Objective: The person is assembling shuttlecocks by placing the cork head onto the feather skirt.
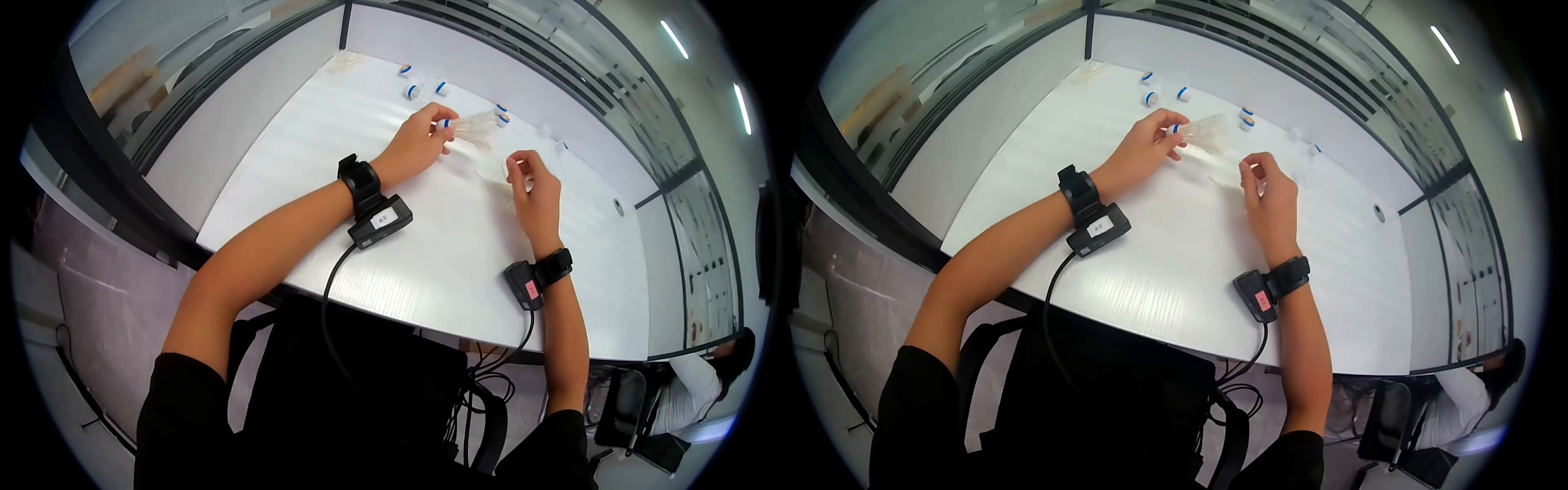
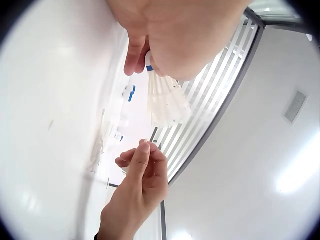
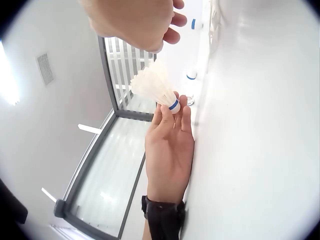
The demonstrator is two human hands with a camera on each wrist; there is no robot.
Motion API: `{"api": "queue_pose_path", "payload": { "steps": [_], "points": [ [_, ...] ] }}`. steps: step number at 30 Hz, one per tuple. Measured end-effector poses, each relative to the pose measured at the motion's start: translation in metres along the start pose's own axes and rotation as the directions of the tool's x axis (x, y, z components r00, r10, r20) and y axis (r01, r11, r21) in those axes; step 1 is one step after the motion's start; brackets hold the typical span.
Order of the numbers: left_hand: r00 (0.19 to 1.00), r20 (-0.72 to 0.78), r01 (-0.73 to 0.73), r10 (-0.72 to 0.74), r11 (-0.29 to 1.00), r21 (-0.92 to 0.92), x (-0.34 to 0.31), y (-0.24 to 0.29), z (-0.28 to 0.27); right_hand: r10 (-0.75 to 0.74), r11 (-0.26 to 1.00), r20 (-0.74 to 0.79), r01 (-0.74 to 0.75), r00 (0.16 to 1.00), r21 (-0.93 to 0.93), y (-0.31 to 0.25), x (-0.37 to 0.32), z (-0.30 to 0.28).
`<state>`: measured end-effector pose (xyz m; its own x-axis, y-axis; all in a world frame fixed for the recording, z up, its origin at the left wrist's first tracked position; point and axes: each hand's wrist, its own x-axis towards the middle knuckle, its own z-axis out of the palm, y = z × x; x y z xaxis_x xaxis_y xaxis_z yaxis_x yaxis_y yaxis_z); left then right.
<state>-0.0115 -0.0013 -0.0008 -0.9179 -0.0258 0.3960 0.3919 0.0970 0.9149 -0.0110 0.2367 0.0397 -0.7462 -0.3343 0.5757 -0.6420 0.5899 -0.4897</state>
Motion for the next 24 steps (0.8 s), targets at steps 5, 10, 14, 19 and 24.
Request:
{"api": "queue_pose_path", "payload": {
  "steps": [5,10,14,19,24],
  "points": [
    [1.0,0.01,0.022,-0.022,1.0,0.019,0.003,0.009,0.0,-0.087,0.991,-0.068,0.093,0.994,0.1,-0.004,0.004,0.004],
    [0.999,0.033,0.039,-0.04,0.999,0.037,-0.002,0.009,-0.001,-0.231,0.971,-0.117,0.236,0.966,0.034,-0.011,0.005,0.0],
    [0.999,0.029,-0.04,0.038,0.998,0.046,0.001,0.009,-0.001,-0.223,0.969,-0.134,0.235,0.966,0.083,-0.011,0.006,0.002],
    [1.0,0.03,-0.004,0.003,0.999,0.048,-0.001,0.012,0.002,-0.127,0.976,-0.086,0.14,0.988,0.165,-0.014,0.003,0.001],
    [1.0,0.024,-0.021,0.02,0.999,0.048,-0.002,0.01,0.001,-0.093,0.979,-0.032,0.098,0.995,0.181,-0.015,0.002,-0.001]
  ]
}}
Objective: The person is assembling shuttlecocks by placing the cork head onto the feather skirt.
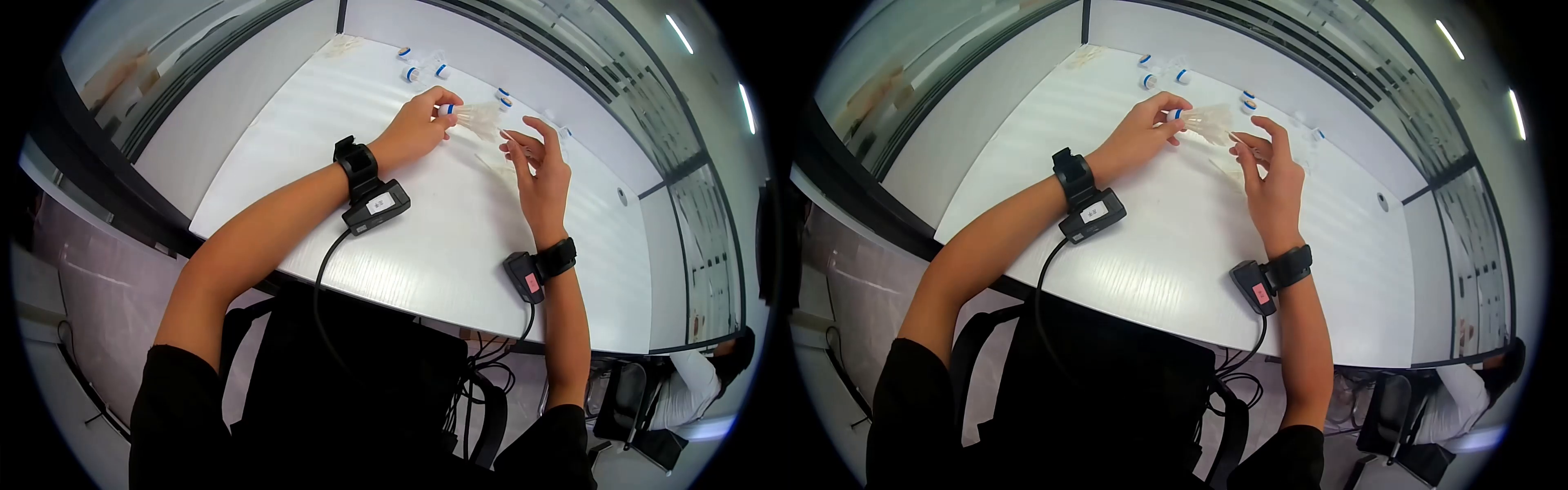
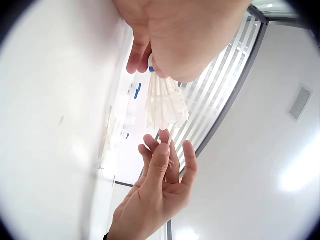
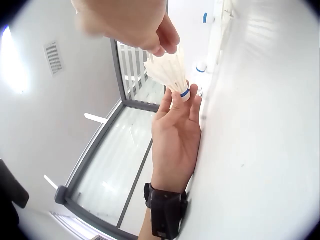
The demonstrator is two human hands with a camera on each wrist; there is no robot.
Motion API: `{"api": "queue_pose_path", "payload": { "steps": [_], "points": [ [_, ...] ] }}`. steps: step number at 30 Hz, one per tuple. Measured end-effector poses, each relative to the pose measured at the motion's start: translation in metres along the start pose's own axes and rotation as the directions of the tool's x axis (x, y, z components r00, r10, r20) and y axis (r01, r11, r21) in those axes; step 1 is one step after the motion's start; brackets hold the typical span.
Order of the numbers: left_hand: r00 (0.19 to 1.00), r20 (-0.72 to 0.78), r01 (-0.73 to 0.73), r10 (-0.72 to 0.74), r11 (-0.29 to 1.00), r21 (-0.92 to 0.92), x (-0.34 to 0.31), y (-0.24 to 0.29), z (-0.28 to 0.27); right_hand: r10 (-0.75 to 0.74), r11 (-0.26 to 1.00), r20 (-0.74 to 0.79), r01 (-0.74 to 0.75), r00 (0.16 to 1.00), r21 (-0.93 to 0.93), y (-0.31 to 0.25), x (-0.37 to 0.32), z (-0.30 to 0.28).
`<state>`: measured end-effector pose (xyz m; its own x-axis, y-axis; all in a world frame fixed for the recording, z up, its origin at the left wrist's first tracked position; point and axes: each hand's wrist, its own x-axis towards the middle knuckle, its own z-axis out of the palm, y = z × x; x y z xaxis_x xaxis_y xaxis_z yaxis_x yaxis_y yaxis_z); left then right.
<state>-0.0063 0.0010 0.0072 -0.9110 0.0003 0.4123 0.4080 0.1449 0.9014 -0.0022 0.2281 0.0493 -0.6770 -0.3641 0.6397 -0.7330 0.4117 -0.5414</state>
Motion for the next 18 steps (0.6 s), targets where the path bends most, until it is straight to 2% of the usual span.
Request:
{"api": "queue_pose_path", "payload": {
  "steps": [6,9,12,15,18],
  "points": [
    [1.0,0.007,-0.006,0.006,1.0,0.008,0.0,-0.001,0.0,0.128,0.978,0.013,-0.128,0.992,0.165,-0.003,-0.001,0.003],
    [1.0,0.014,-0.004,0.004,1.0,-0.014,-0.001,0.002,0.0,0.146,0.973,0.022,-0.148,0.989,0.178,-0.002,-0.002,0.002],
    [1.0,-0.001,0.025,-0.025,1.0,0.02,-0.003,0.005,0.0,0.231,0.949,0.072,-0.241,0.97,0.204,-0.004,-0.001,-0.001],
    [1.0,0.008,0.024,-0.024,1.0,0.013,-0.001,0.004,0.0,0.28,0.947,0.095,-0.291,0.955,0.133,-0.014,-0.001,-0.004],
    [0.999,0.028,0.031,-0.032,0.999,0.006,0.0,0.003,-0.001,0.238,0.925,0.11,-0.26,0.965,0.278,-0.002,0.002,-0.004]
  ]
}}
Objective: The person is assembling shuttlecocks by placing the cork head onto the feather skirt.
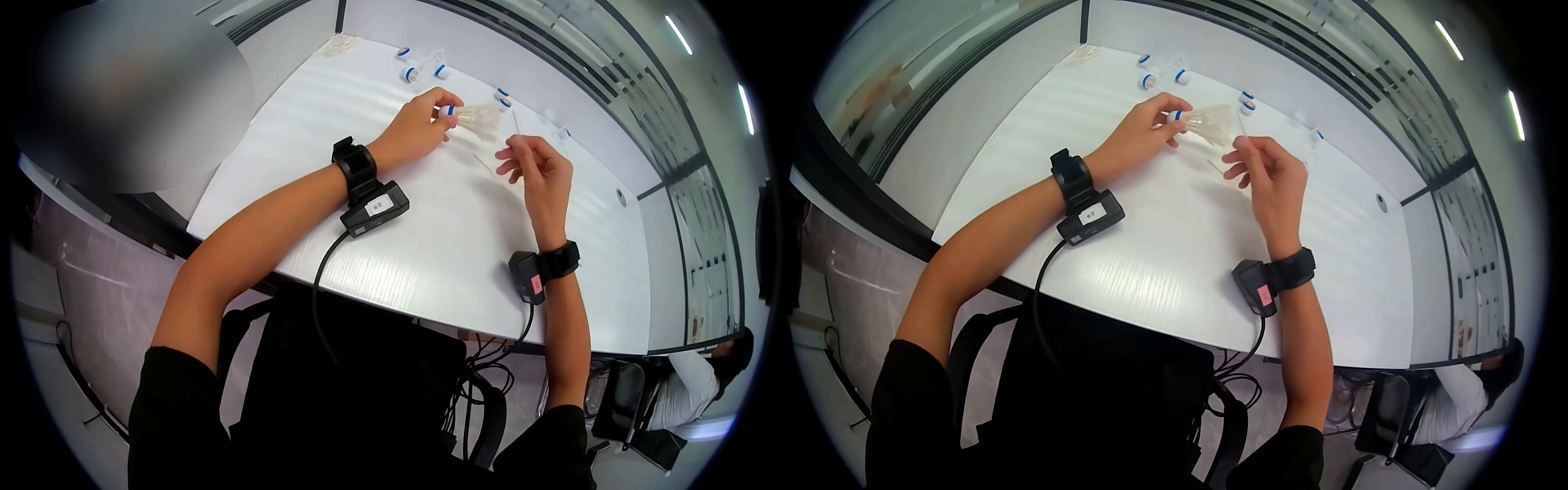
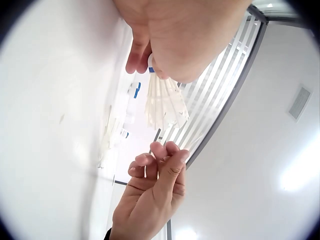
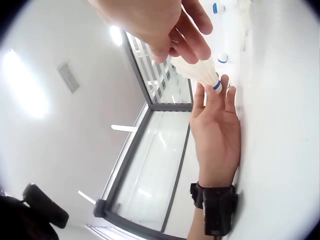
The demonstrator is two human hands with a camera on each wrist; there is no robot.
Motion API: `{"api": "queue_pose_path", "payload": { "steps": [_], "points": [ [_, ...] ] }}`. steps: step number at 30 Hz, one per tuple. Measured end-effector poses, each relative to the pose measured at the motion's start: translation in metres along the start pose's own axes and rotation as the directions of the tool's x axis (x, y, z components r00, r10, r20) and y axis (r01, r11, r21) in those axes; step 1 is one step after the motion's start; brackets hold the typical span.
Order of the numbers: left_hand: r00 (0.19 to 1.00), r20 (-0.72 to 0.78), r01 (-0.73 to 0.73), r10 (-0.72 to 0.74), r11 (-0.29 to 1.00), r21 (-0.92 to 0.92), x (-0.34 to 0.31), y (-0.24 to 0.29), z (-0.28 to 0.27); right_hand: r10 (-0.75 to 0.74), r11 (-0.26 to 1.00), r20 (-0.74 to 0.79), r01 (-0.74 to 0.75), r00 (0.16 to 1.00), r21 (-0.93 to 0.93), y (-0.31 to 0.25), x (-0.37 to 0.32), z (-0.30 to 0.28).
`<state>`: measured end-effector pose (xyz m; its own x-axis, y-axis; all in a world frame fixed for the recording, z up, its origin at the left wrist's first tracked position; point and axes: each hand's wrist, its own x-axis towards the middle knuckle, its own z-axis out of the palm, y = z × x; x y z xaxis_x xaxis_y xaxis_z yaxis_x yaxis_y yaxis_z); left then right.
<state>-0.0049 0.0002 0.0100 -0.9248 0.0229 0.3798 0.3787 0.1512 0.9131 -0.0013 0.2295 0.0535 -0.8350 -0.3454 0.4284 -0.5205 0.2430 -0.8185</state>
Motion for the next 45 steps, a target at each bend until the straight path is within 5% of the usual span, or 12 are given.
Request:
{"api": "queue_pose_path", "payload": {
  "steps": [9,18,26,33,45],
  "points": [
    [0.998,-0.046,-0.046,0.046,0.999,-0.003,-0.001,-0.003,0.001,0.073,0.978,0.026,-0.077,0.997,0.193,-0.001,0.002,0.003],
    [0.998,-0.064,0.025,-0.024,1.0,0.003,-0.003,0.002,0.0,0.14,0.985,0.027,-0.142,0.99,0.097,0.001,0.003,-0.01],
    [0.992,-0.116,-0.05,0.053,0.998,0.033,0.0,-0.011,0.0,0.085,0.984,0.153,-0.107,0.985,0.144,0.003,0.006,-0.011],
    [0.987,-0.084,-0.122,0.137,0.979,0.162,0.002,-0.008,-0.002,0.124,0.992,0.176,-0.124,0.977,-0.01,0.001,0.007,-0.014],
    [0.997,-0.012,-0.08,0.079,0.996,-0.044,-0.001,-0.002,0.001,0.155,0.985,0.3,-0.172,0.941,0.031,-0.014,0.001,-0.013]
  ]
}}
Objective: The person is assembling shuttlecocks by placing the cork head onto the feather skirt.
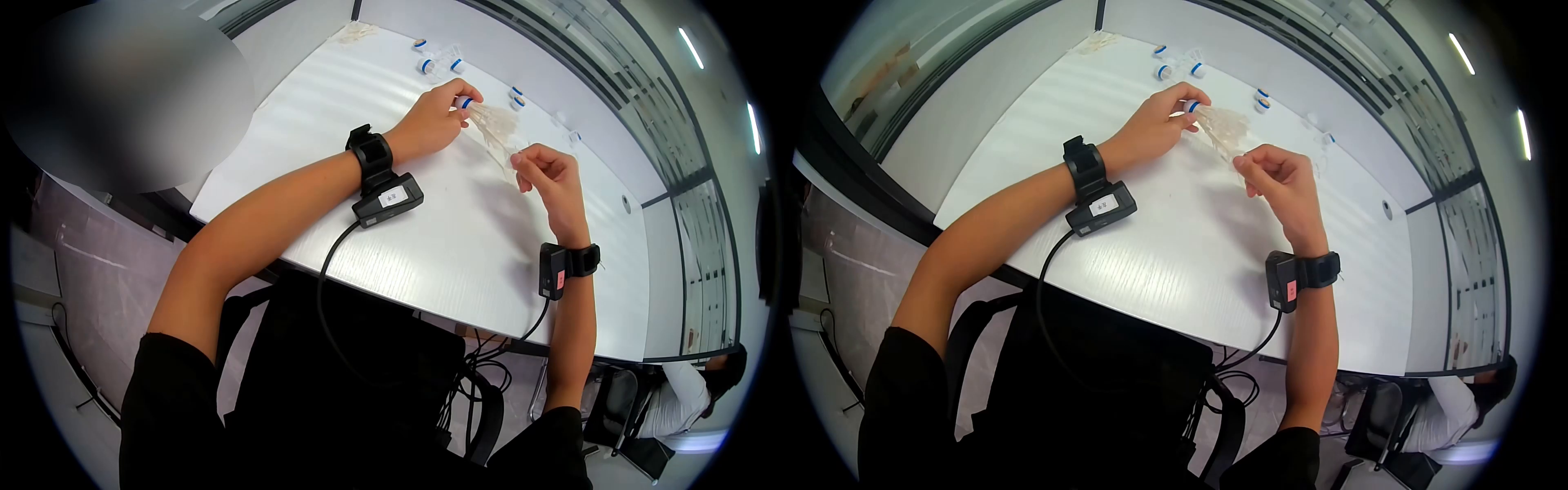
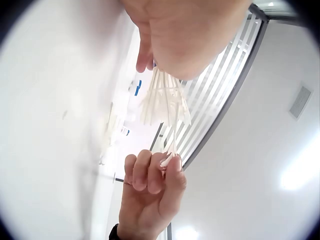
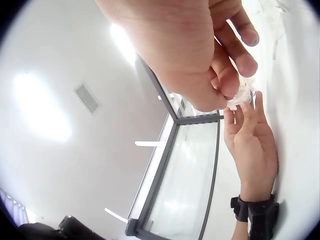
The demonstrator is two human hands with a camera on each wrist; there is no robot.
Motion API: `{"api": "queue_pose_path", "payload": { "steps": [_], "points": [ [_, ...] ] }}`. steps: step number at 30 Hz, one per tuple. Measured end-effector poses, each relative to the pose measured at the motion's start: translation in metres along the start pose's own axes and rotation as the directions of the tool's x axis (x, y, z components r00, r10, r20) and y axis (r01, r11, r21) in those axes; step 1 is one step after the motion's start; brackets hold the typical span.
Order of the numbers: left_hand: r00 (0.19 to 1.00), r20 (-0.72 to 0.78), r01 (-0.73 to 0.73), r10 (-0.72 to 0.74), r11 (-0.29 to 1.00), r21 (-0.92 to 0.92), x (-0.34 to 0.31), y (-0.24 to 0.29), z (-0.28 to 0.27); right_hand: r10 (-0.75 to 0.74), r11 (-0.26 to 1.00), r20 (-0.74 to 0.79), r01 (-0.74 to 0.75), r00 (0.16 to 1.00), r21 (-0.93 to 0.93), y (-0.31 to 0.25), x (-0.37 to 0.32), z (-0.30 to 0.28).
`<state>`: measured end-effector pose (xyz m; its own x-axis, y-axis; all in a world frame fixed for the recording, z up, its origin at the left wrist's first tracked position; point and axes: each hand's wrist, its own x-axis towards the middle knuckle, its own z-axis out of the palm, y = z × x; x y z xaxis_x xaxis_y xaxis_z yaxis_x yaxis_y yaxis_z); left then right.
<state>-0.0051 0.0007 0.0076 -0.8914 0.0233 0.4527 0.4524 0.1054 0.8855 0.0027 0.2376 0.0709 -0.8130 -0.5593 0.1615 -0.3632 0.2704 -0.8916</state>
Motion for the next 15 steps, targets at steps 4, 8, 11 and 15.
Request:
{"api": "queue_pose_path", "payload": {
  "steps": [4,8,11,15],
  "points": [
    [0.999,0.051,-0.001,0.002,1.0,-0.025,0.0006,0.0001,0.0002,0.002,1.0,-0.03,-0.002,1.0,0.017,0.0025,0.0008,-0.0023],
    [0.997,0.072,-0.01,0.013,0.999,-0.053,0.0003,0.0011,0.0015,0.016,0.998,-0.045,-0.013,0.999,0.053,0.0021,-0.0002,-0.0062],
    [0.997,0.077,0.001,0.003,0.998,-0.057,0.0008,0.0002,0.0017,0.033,0.998,-0.038,-0.03,0.999,0.061,0.0034,0.0004,-0.0102],
    [0.996,0.094,0.012,-0.007,0.998,-0.062,0.0007,0.0017,0.0027,0.049,0.997,-0.037,-0.047,0.998,0.059,-0.0029,-0.0013,-0.0025]
  ]
}}
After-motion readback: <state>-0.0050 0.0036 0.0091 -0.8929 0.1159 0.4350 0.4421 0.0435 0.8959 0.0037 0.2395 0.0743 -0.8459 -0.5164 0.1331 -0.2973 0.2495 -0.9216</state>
